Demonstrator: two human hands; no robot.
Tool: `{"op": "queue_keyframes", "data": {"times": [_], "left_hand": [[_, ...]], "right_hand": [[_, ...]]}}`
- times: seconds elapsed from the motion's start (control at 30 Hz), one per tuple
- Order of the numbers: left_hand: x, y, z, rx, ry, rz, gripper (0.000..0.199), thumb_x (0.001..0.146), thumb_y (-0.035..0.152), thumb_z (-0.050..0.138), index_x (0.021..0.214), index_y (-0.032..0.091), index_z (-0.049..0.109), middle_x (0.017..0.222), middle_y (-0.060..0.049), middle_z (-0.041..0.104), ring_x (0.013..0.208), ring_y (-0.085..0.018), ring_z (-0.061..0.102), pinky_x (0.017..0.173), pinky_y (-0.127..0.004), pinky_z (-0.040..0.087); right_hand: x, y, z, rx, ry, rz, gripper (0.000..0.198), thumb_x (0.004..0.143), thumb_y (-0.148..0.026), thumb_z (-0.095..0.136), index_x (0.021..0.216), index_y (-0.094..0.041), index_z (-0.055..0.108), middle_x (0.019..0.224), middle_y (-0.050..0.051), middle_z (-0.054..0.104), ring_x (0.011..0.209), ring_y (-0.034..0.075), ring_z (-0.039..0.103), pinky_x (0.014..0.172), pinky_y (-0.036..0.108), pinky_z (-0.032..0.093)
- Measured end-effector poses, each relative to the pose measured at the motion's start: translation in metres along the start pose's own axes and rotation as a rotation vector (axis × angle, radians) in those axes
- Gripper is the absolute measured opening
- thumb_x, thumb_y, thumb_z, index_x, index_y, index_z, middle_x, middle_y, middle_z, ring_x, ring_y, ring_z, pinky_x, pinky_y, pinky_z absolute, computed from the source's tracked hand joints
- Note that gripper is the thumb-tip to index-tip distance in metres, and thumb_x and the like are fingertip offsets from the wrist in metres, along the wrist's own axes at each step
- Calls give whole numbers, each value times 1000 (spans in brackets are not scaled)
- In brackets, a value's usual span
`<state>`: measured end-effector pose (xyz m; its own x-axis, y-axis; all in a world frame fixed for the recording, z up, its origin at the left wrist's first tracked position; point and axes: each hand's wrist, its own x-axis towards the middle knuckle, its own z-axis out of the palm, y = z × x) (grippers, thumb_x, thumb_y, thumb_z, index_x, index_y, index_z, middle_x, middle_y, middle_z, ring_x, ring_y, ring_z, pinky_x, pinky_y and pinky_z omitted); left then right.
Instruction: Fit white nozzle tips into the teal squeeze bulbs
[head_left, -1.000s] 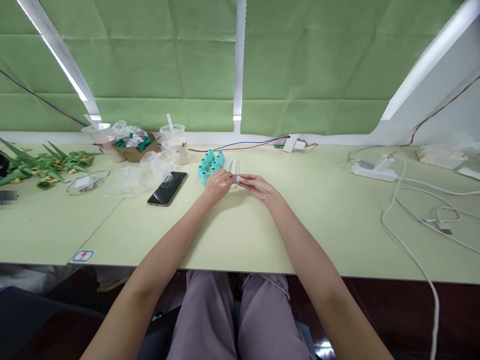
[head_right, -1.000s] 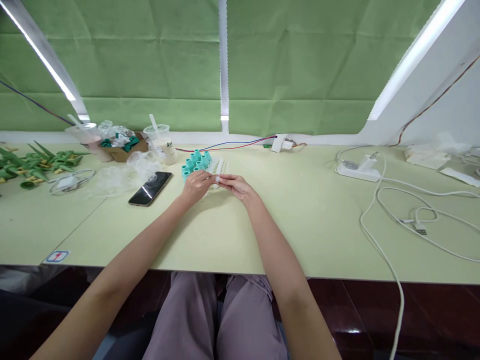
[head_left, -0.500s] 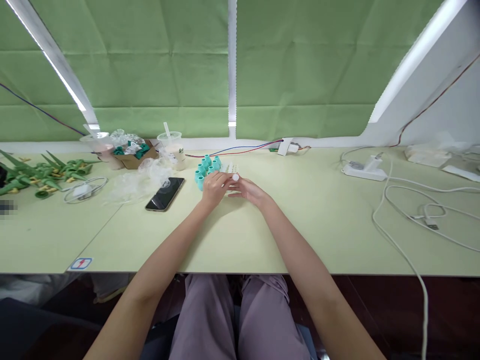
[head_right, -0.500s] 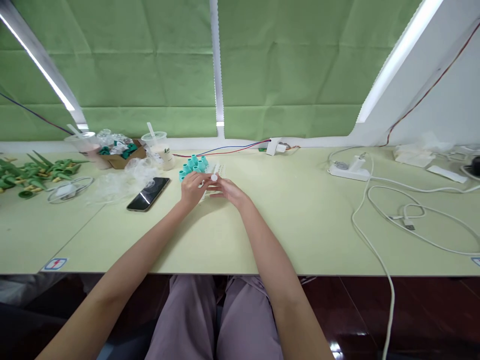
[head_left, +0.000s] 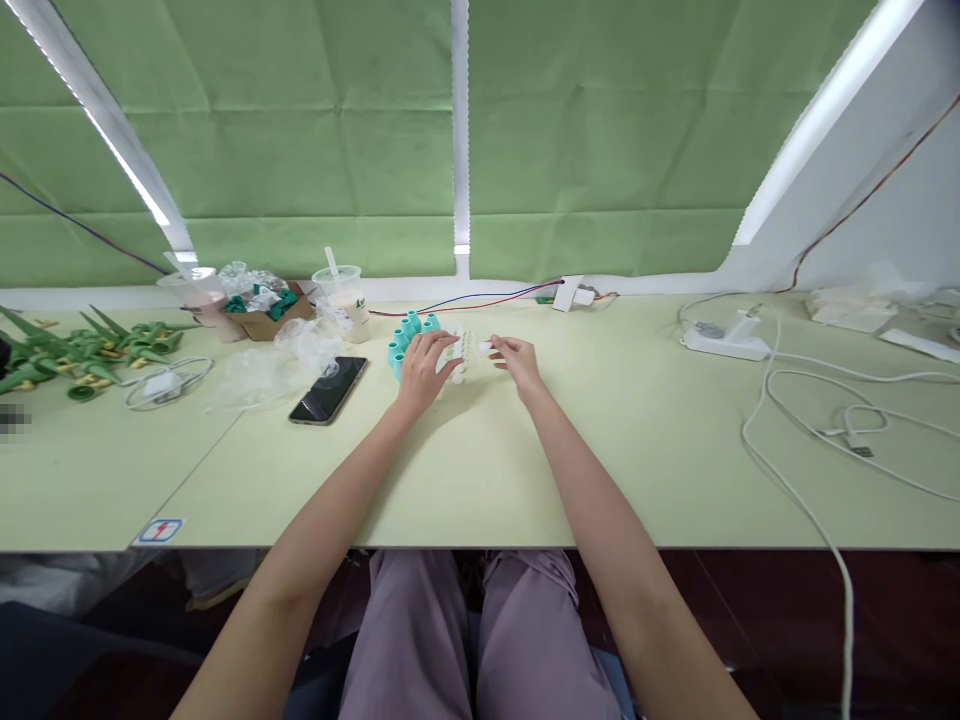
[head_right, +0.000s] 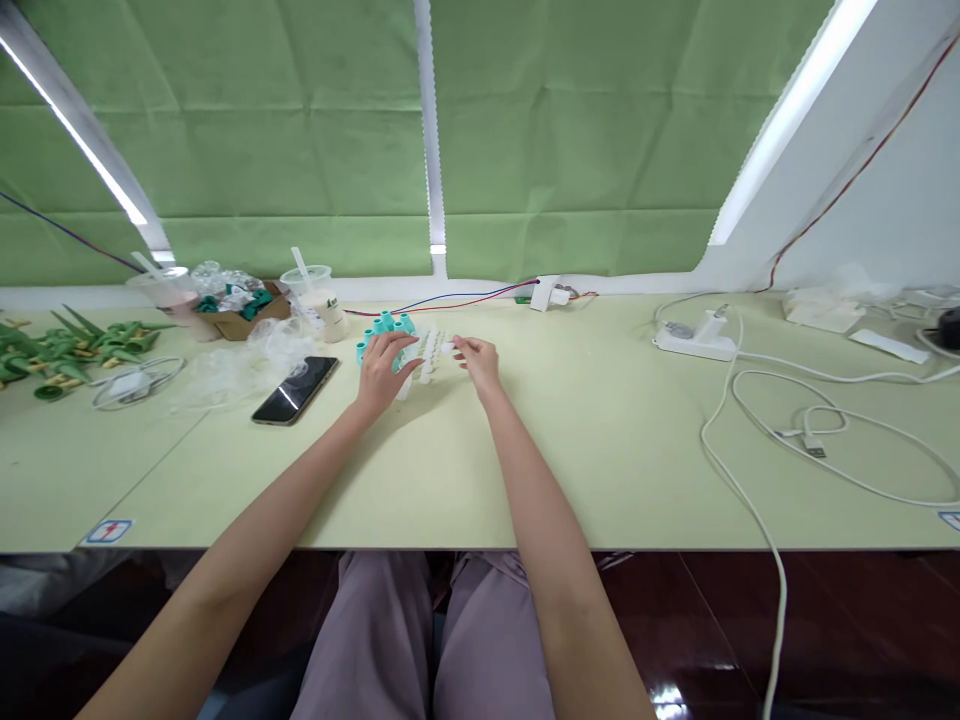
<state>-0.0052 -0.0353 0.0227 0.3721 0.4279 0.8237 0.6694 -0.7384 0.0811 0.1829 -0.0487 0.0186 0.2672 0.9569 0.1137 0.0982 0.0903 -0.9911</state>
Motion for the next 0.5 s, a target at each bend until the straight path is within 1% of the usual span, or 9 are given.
{"op": "queue_keyframes", "data": {"times": [0.07,0.1,0.13,0.2,0.27,0.33,0.5], "left_hand": [[1,-9,-4,17,-3,-54,30,85,40,51,106,20,58,106,-8,59,101,-22,53,89,-35,39],[1,-14,-6,20,-6,-83,28,86,40,51,105,20,58,105,-8,59,100,-21,52,88,-35,40],[1,-19,-7,17,-17,-109,27,86,39,50,103,21,59,104,-7,59,98,-21,52,87,-35,40],[0,-30,-10,4,-52,-140,23,86,37,50,98,21,61,100,-6,60,94,-21,52,85,-34,41],[-2,-39,-12,-6,-93,-148,21,86,35,49,93,21,63,97,-5,60,92,-20,52,84,-33,41],[-4,-46,-13,2,-115,-159,21,87,33,47,92,21,63,97,-5,60,91,-20,52,84,-33,41],[-9,-52,-14,42,-114,-211,23,88,30,43,92,20,63,95,-6,61,90,-21,51,82,-34,40]], "right_hand": [[3,6,-14,-441,199,-110,26,83,-41,53,82,-20,68,88,5,68,84,19,60,73,29,43],[4,9,-20,-649,255,-159,23,85,-37,52,83,-20,68,91,6,67,89,20,59,73,30,41],[4,13,-26,-825,271,-183,22,86,-33,51,84,-20,68,92,8,67,91,22,57,72,30,39],[3,19,-32,-1069,259,-203,21,87,-29,50,85,-18,68,92,10,66,93,23,55,70,30,37],[2,23,-33,-1189,226,-216,23,89,-29,49,87,-17,68,90,11,66,90,23,54,70,31,34],[2,25,-32,-1231,205,-233,23,89,-30,48,88,-17,67,89,11,66,88,23,54,73,33,32],[4,29,-29,-1200,200,-218,21,87,-32,51,88,-18,67,90,9,65,85,23,54,76,36,27]]}}
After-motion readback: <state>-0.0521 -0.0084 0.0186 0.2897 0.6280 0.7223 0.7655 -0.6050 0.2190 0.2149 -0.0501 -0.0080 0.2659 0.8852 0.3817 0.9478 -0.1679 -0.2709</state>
